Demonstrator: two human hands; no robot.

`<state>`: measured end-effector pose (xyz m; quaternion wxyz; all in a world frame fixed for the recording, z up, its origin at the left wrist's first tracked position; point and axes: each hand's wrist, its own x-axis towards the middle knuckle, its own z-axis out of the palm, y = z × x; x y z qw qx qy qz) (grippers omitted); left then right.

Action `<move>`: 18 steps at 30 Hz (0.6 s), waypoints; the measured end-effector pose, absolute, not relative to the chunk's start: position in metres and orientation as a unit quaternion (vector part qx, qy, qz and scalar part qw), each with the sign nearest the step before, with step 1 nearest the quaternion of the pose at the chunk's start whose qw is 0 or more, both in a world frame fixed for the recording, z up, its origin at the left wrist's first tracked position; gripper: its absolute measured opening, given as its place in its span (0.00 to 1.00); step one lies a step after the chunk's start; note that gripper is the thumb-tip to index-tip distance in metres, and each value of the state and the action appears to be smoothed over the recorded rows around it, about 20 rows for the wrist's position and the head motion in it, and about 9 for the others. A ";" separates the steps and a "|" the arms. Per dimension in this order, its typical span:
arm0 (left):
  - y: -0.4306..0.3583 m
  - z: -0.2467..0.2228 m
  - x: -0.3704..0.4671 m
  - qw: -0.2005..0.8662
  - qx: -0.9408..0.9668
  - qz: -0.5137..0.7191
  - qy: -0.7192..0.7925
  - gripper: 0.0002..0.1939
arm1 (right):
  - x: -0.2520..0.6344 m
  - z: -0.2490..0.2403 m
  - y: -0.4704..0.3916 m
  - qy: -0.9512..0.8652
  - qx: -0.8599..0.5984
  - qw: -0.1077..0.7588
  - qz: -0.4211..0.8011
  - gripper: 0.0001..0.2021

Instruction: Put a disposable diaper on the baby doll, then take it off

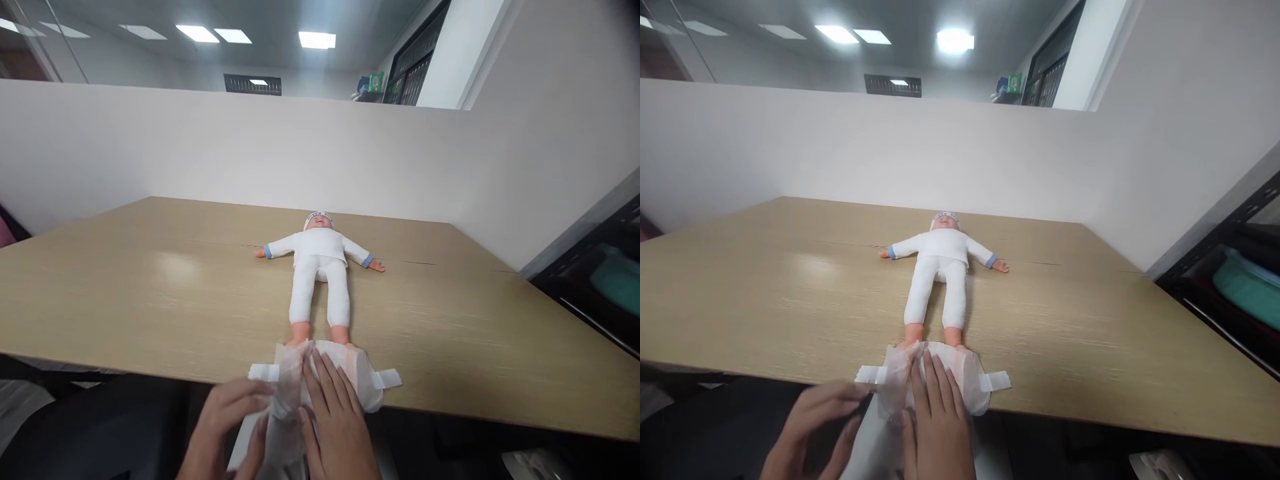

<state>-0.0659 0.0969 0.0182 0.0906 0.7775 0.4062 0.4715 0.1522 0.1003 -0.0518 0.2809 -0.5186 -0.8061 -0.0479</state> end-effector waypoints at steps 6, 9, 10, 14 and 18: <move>0.223 0.087 -0.056 -0.040 0.939 0.187 0.285 0.38 | 0.150 -0.049 0.100 -0.795 -0.533 0.286 -0.052 0.38; 0.269 0.083 -0.037 -0.110 0.968 0.056 0.219 0.56 | 0.153 -0.056 0.103 -0.799 -0.514 0.303 -0.080 0.36; 0.279 0.079 -0.031 -0.122 0.972 0.023 0.197 0.61 | 0.153 -0.061 0.105 -0.802 -0.502 0.310 -0.092 0.36; 0.294 0.067 -0.008 -0.159 0.979 -0.027 0.121 0.69 | 0.149 -0.079 0.109 -0.779 -0.517 0.335 -0.111 0.37; 0.299 0.067 0.004 -0.150 0.986 -0.008 0.070 0.65 | 0.139 -0.083 0.105 -0.754 -0.549 0.342 -0.112 0.38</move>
